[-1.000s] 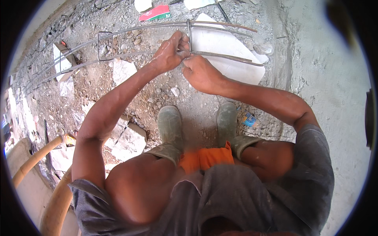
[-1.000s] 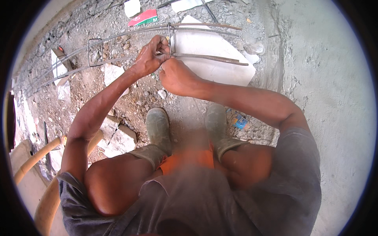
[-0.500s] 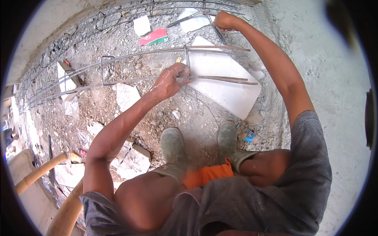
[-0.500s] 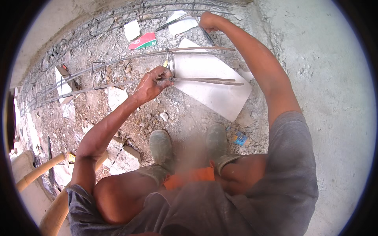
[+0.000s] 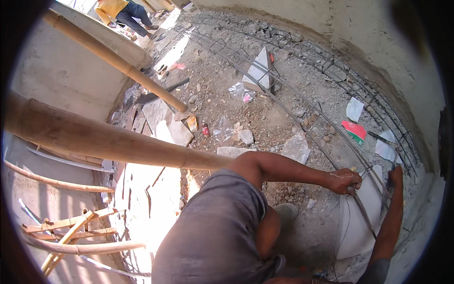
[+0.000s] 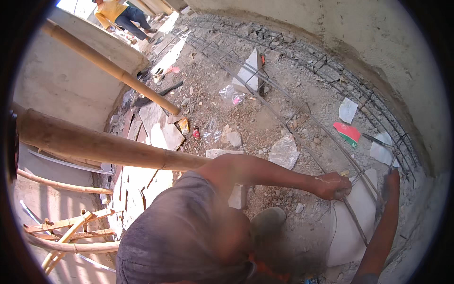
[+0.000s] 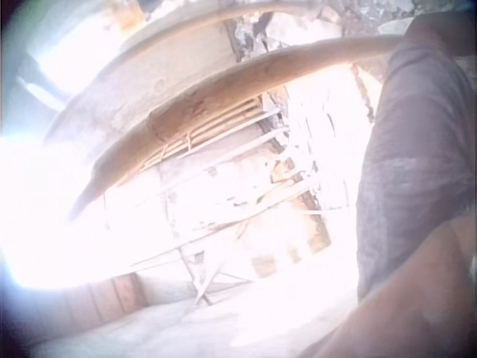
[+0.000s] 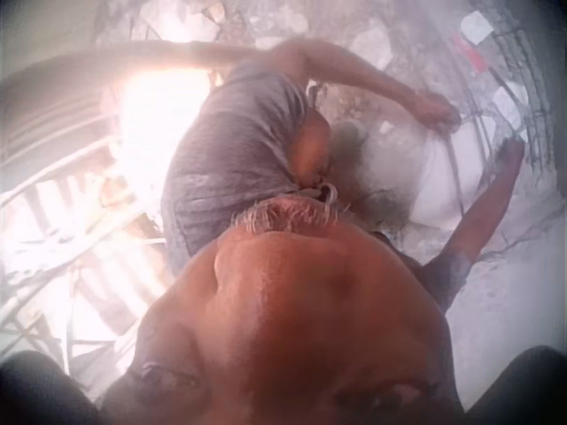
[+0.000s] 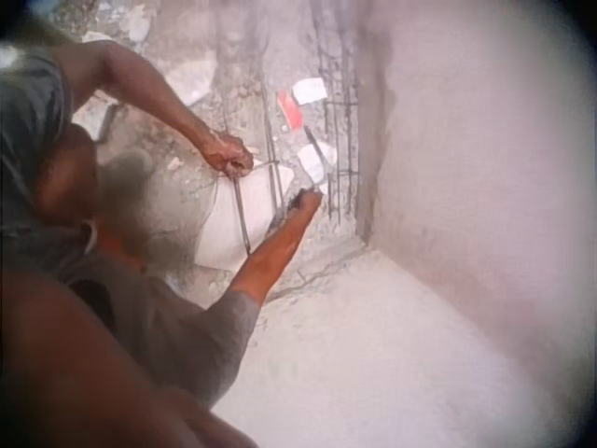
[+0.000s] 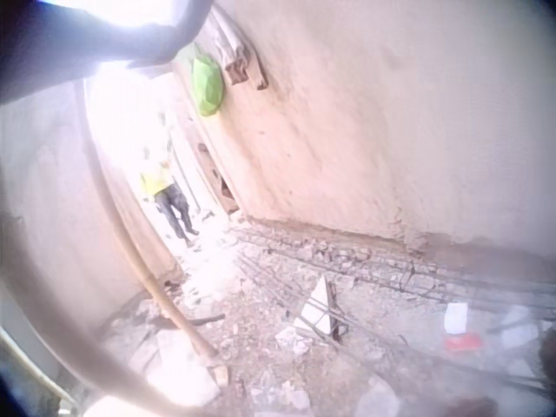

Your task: The person secures rebar segments together by hand and using pliers, twisting thin wire around the intersections to form a reinforced cage structure at a construction site.

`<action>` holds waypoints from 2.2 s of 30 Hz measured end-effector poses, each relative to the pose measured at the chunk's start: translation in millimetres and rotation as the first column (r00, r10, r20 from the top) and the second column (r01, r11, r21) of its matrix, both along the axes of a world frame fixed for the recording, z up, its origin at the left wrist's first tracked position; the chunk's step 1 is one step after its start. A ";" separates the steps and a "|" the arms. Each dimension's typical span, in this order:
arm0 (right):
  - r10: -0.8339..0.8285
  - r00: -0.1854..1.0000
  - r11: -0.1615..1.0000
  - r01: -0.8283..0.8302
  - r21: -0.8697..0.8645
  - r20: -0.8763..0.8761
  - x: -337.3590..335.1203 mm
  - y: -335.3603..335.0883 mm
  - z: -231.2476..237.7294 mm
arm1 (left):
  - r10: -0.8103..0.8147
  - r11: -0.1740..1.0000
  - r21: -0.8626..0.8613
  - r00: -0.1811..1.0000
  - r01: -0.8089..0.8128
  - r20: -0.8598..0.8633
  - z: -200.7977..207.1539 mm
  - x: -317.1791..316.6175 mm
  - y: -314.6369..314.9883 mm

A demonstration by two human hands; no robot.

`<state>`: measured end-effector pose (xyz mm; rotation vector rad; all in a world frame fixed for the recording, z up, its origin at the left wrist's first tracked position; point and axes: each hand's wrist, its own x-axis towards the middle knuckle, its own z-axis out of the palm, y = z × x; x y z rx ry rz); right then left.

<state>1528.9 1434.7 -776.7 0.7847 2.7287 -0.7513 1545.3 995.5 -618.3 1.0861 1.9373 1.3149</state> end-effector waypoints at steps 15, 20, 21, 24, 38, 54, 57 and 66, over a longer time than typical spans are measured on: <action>-0.142 0.972 0.956 0.086 -0.281 -0.185 -3.0 0.2 180.9 | -0.175 0.984 -0.035 0.984 0.174 -0.021 -13.4 -30.5 65.8; -0.016 0.851 0.975 -0.103 -0.197 -0.525 26.3 -39.6 313.2 | -0.168 0.981 -0.106 0.985 0.163 -0.037 -12.0 -36.3 45.4; 0.025 0.819 0.980 -0.132 -0.146 -0.574 41.7 -44.1 341.0 | -0.180 0.979 -0.102 0.983 0.176 -0.032 -11.2 -34.2 48.3; -0.064 0.729 0.963 -0.133 -0.233 -0.682 94.7 -69.4 418.8 | -0.201 0.977 -0.084 0.978 0.196 -0.057 -11.7 -36.7 59.3; -0.375 0.784 0.374 -0.360 -0.855 -0.495 92.0 -115.0 405.4 | -0.158 0.984 -0.093 0.985 0.151 -0.071 -6.0 -47.6 57.2; 0.303 0.816 0.947 -0.201 -0.250 0.492 125.2 -179.5 334.7 | -0.181 0.976 -0.146 0.976 0.163 -0.121 -1.5 -30.8 66.6; 0.350 0.701 0.936 -0.290 -0.200 0.621 89.5 -189.5 352.1 | -0.186 0.976 -0.141 0.973 0.167 -0.136 -3.5 -35.2 70.9; 0.287 0.534 0.947 -0.285 -0.150 0.795 49.1 -220.2 362.3 | -0.196 0.978 -0.102 0.966 0.180 -0.168 -4.8 -35.7 66.8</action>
